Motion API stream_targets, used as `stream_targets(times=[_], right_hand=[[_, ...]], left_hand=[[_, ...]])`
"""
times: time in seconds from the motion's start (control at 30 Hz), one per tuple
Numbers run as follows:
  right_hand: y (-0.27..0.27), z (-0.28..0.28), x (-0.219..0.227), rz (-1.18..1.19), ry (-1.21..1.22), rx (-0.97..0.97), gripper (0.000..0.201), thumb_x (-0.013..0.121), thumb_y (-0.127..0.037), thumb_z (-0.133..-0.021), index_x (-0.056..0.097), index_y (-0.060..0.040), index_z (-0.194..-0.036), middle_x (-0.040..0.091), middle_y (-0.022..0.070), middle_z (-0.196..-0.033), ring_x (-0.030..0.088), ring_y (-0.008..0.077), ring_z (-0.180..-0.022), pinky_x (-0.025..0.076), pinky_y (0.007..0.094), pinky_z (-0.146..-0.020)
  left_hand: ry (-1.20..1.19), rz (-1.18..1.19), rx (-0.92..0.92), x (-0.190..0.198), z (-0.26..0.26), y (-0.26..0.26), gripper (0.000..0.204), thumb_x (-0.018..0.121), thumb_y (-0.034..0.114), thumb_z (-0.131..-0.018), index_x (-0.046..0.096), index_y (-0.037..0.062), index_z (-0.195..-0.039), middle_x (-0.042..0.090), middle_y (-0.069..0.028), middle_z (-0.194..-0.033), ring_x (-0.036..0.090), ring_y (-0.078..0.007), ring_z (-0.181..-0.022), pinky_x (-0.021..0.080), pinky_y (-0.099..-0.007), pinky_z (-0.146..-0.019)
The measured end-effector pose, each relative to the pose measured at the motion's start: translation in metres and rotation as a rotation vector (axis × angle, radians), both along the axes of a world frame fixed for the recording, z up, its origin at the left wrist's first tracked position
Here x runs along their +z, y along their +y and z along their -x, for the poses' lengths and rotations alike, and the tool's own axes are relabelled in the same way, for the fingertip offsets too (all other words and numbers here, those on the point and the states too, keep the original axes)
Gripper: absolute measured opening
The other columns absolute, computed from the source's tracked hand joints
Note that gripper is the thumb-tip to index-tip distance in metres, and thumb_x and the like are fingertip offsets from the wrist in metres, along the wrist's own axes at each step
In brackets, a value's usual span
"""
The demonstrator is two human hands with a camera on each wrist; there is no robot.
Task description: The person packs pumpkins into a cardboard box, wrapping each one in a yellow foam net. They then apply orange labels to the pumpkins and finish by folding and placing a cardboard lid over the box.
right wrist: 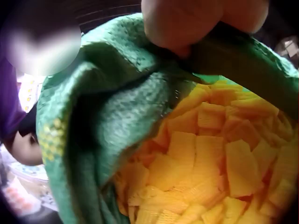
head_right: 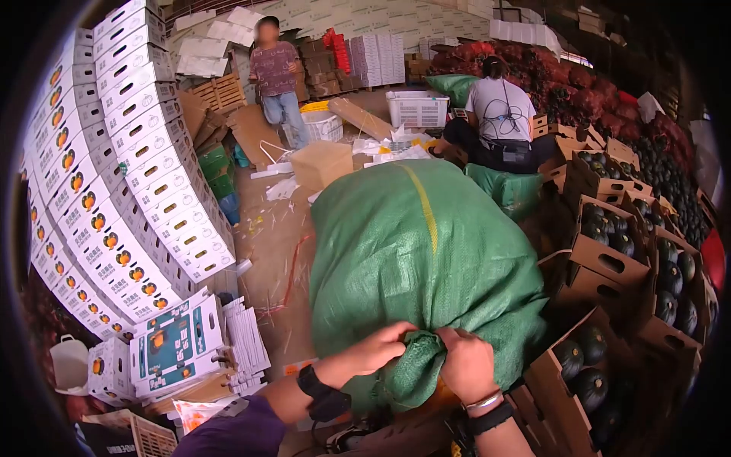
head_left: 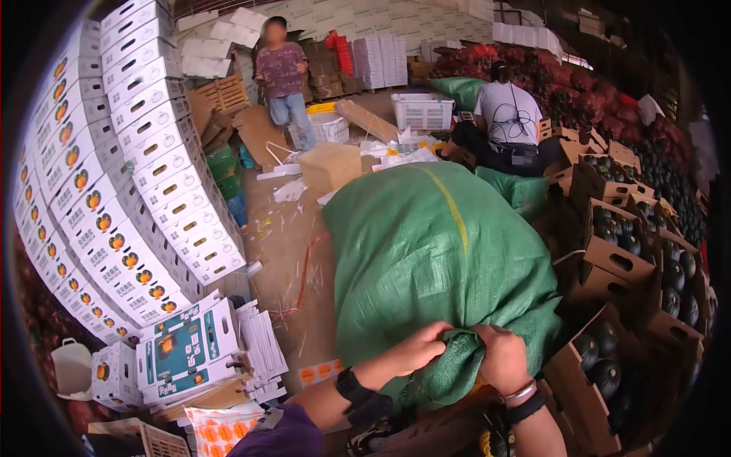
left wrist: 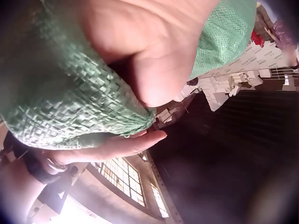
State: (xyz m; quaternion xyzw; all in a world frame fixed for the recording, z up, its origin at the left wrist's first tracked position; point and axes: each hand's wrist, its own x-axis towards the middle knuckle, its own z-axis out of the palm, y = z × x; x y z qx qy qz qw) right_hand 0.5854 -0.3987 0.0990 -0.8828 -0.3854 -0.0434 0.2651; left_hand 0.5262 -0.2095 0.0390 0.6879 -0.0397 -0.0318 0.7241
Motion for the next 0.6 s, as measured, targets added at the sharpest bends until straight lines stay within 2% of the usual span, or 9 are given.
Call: stream_targets(times=[0.07, 0.13, 0.27, 0.33, 0.4, 0.47, 0.5, 0.57, 0.6], right_hand=[[0.007, -0.021, 0.003, -0.007, -0.007, -0.114, 0.024, 0.055, -0.004, -0.072, 0.065, -0.0033, -0.094, 0.065, 0.0243, -0.085, 0.064, 0.0414, -0.083, 0.052, 0.0475, -0.073], [0.009, -0.051, -0.013, 0.068, 0.067, -0.171, 0.022, 0.056, -0.010, -0.073, 0.063, 0.0030, -0.090, 0.063, 0.0289, -0.075, 0.063, 0.0455, -0.077, 0.051, 0.0499, -0.069], [0.014, -0.053, 0.018, 0.252, 0.253, 0.067, 0.033, 0.064, -0.018, -0.072, 0.062, 0.0041, -0.097, 0.063, 0.0309, -0.083, 0.063, 0.0436, -0.083, 0.052, 0.0462, -0.073], [0.000, -0.048, 0.035, 0.237, 0.377, 0.142, 0.040, 0.068, -0.020, -0.071, 0.062, 0.0046, -0.101, 0.063, 0.0303, -0.086, 0.063, 0.0426, -0.085, 0.051, 0.0444, -0.075], [-0.021, -0.041, 0.055, -0.104, 0.497, 0.004, 0.046, 0.071, -0.014, -0.070, 0.059, 0.0035, -0.111, 0.063, 0.0218, -0.087, 0.060, 0.0393, -0.082, 0.050, 0.0412, -0.074], [-0.029, -0.036, 0.030, -0.290, -0.246, -0.293, 0.042, 0.070, -0.003, -0.071, 0.057, 0.0014, -0.111, 0.059, 0.0132, -0.081, 0.058, 0.0355, -0.074, 0.049, 0.0398, -0.068], [-0.034, -0.027, 0.023, -0.285, -0.515, -0.214, 0.029, 0.065, 0.003, -0.073, 0.059, 0.0000, -0.101, 0.055, 0.0120, -0.076, 0.057, 0.0319, -0.071, 0.048, 0.0385, -0.063], [-0.030, 0.017, 0.004, -0.149, -0.162, 0.098, 0.023, 0.070, -0.003, -0.071, 0.062, -0.0035, -0.093, 0.061, 0.0148, -0.083, 0.062, 0.0330, -0.080, 0.052, 0.0397, -0.068], [-0.020, 0.033, -0.004, 0.113, 0.168, 0.161, 0.043, 0.072, -0.007, -0.070, 0.062, -0.0103, -0.111, 0.062, 0.0175, -0.096, 0.062, 0.0369, -0.089, 0.052, 0.0442, -0.073]], left_hand=[[-0.497, -0.582, 0.575, 0.048, 0.031, -0.008, 0.068, 0.071, 0.011, -0.079, 0.036, 0.0035, -0.137, 0.046, -0.0184, -0.127, 0.054, -0.0250, -0.106, 0.048, -0.0344, -0.084], [-0.713, -0.786, 0.524, 0.075, 0.057, -0.051, 0.089, 0.078, 0.019, -0.073, 0.026, 0.0075, -0.145, 0.039, -0.0218, -0.134, 0.048, -0.0348, -0.118, 0.046, -0.0382, -0.091], [-0.555, -1.006, 0.552, -0.005, -0.003, -0.078, 0.084, 0.075, 0.017, -0.076, 0.028, 0.0090, -0.146, 0.023, -0.0262, -0.148, 0.036, -0.0413, -0.132, 0.039, -0.0454, -0.101], [-0.550, -0.743, 0.518, -0.037, -0.036, -0.062, 0.070, 0.062, 0.002, -0.080, 0.033, 0.0074, -0.144, 0.040, -0.0260, -0.139, 0.041, -0.0354, -0.130, 0.039, -0.0407, -0.101], [-0.187, -0.266, 0.322, -0.031, -0.045, -0.041, 0.061, 0.047, -0.009, -0.079, 0.040, 0.0036, -0.139, 0.058, -0.0177, -0.121, 0.052, -0.0259, -0.121, 0.042, -0.0347, -0.097], [-0.043, 0.209, 0.198, -0.032, -0.063, 0.004, 0.038, 0.043, -0.001, -0.079, 0.056, -0.0003, -0.114, 0.061, -0.0052, -0.099, 0.058, -0.0127, -0.083, 0.047, -0.0257, -0.079], [0.040, 0.369, 0.115, -0.021, -0.062, 0.022, 0.034, 0.042, 0.001, -0.079, 0.058, 0.0004, -0.109, 0.059, -0.0035, -0.092, 0.055, -0.0111, -0.079, 0.045, -0.0243, -0.073], [0.188, 0.475, -0.013, -0.004, -0.061, 0.042, 0.030, 0.042, 0.002, -0.079, 0.061, 0.0015, -0.102, 0.057, -0.0014, -0.085, 0.052, -0.0093, -0.075, 0.043, -0.0227, -0.067], [0.264, 0.418, -0.061, -0.001, -0.061, 0.046, 0.028, 0.042, 0.002, -0.079, 0.061, 0.0019, -0.100, 0.057, -0.0012, -0.085, 0.052, -0.0091, -0.075, 0.042, -0.0224, -0.066]])
